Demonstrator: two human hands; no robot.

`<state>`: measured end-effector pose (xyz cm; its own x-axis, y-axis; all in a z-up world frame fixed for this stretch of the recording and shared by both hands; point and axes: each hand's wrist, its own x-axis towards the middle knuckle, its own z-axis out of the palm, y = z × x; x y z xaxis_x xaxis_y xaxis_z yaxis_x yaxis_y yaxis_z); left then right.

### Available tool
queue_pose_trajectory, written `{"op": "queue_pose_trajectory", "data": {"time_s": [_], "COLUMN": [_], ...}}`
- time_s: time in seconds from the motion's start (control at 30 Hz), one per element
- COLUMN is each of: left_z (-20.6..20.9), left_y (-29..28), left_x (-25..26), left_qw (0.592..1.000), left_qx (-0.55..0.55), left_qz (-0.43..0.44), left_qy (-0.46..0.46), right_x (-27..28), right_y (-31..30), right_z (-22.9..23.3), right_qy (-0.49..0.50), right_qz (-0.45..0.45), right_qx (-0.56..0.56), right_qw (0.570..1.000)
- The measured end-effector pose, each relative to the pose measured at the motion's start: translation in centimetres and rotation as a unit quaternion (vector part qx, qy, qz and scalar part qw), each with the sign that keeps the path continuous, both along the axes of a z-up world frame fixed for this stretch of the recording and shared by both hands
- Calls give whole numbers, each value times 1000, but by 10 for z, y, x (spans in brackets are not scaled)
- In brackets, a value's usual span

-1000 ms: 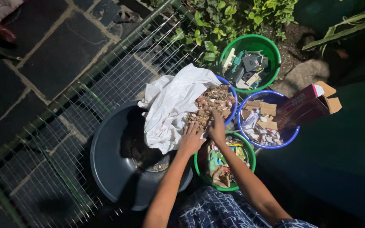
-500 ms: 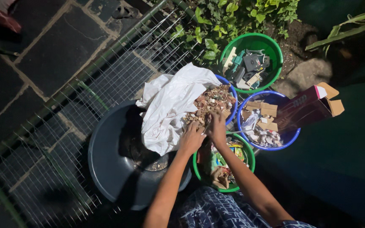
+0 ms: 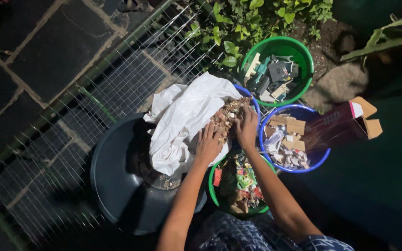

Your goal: The person sorts various dry waste items by hand into different colored plastic bins, including emptying a white bag of organic waste and moving individual plastic and paper scraps between the containers.

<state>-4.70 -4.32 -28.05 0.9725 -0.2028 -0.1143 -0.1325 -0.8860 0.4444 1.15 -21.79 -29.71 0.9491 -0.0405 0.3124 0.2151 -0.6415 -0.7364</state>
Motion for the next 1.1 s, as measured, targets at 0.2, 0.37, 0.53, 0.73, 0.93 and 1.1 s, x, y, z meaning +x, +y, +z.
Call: {"op": "queue_pose_trajectory", "data": {"time_s": [0.2, 0.37, 0.53, 0.73, 0.93, 1.1], "left_z": [1, 11, 18, 21, 16, 22], "left_y": [1, -1, -8, -6, 2, -6], "left_x": [-4, 1, 0, -21, -43, -54], "left_qw": [999, 992, 980, 964, 947, 952], "left_qx": [-39, -115, -184, -243, -294, -275], "left_qz": [-6, 3, 28, 33, 72, 88], "left_qy": [-34, -57, -74, -105, -104, -101], "right_x": [21, 29, 30, 39, 18, -31], "right_y": [-9, -25, -26, -24, -29, -34], "right_z": [-18, -42, -41, -24, -38, -20], "right_qy": [99, 77, 85, 48, 132, 283], "right_qz": [-85, -122, -102, 5, -72, -42], "right_qx": [-31, 8, 82, -14, 197, 517], "right_qw": [991, 990, 988, 999, 969, 807]}}
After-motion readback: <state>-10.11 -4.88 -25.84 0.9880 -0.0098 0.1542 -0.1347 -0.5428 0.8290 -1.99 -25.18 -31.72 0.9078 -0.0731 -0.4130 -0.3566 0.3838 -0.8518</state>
